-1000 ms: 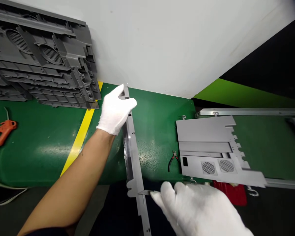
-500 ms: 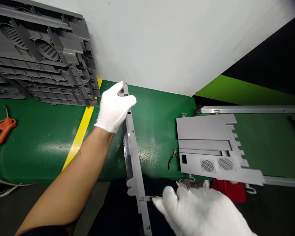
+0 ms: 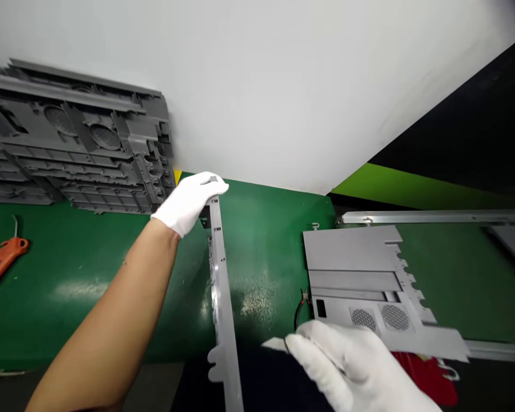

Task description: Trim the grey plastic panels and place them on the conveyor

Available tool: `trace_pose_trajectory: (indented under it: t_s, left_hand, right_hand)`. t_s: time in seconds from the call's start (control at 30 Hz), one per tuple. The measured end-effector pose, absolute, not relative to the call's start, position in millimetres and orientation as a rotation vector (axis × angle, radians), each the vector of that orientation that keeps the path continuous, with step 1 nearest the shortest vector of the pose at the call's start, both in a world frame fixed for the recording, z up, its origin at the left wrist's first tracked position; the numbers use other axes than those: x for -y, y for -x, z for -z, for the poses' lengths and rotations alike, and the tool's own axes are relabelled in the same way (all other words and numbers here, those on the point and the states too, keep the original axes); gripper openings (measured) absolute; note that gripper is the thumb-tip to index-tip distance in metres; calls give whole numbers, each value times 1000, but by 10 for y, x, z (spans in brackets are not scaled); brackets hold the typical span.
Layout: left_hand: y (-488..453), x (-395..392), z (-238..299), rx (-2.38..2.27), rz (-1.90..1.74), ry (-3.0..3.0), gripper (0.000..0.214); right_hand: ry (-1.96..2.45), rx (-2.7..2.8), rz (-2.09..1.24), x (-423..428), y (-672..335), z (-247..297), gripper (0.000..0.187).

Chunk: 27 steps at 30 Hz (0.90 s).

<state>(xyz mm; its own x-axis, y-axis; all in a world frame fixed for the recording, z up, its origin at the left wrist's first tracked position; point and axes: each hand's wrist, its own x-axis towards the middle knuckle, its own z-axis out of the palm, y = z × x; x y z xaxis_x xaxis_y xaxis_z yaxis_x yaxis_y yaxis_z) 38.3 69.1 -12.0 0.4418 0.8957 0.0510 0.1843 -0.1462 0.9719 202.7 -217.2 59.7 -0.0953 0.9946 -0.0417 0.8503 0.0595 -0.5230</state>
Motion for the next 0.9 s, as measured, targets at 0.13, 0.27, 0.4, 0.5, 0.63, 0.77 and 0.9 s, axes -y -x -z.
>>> trace_pose_trajectory:
  t_s: [0.13,0.27,0.4,0.5,0.63,0.77,0.9]
  left_hand:
    - [-418,-835,254,-834,-928,-1462,39]
    - [-447,-786,321,-791,-927,-1289,44]
    - [-427,-735,249,-808,-915,-1224,44]
    - [-418,-727,222,-812,-915,-1188,44]
    - [-429,-724,245,-807,-921,-1190,44]
    - [-456,-708,241,-834,-912,-1228,43]
    - [-485,-684,209,-856,-895,-1265,42]
  right_hand:
    - [1974,1790,-649,1706,-2101,-512,56]
    - [2023,1862,-560,946,-2118,-446,58]
    - [2096,2158,-253,337,-2062,-417,58]
    - [2143,2292,-73,181,-2006,-429,61]
    - [2131,2450,107,217,-1972,-493,64]
    - [2139,2529,213,278,-1974,-557,69]
    - [2161,2571,233,312,-1984,-590,70]
